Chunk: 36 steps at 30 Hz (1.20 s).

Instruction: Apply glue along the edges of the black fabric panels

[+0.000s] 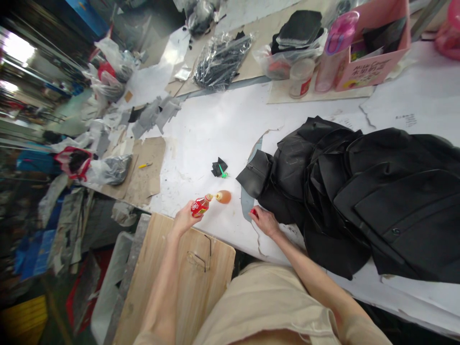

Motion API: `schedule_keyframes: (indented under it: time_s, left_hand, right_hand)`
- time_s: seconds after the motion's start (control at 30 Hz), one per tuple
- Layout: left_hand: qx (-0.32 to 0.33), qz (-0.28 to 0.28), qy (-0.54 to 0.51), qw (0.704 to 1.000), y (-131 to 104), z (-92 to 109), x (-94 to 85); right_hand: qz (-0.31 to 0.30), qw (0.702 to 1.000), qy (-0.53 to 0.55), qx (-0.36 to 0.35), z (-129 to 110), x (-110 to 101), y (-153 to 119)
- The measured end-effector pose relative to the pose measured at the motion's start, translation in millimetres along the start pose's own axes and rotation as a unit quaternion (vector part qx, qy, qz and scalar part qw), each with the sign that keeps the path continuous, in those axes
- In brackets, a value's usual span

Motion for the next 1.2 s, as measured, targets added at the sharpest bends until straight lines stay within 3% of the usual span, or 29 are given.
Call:
schedule_keyframes:
  time_s: [0.43,1.2]
  left_hand:
    - [0.016,0.036,-0.075,0.996,-1,-5,6.1]
    - [0.012,0.02,-0.101,0.995,4,-9,19.8]
  right_hand:
    - [-0.003,1.0,0.004,-0.002,0,0,0]
    - [0.013,1.0,0.005,-0.02,-2,-3,0]
Point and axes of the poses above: each hand's wrist, its own y-axis towards the middle knuckle, its own x-axis out of the palm, z = x × y, the point moved 4 cm from there along y, towards the middle knuckle, and after that the axes turned 5 degrees about z, right-handed, at the moved point
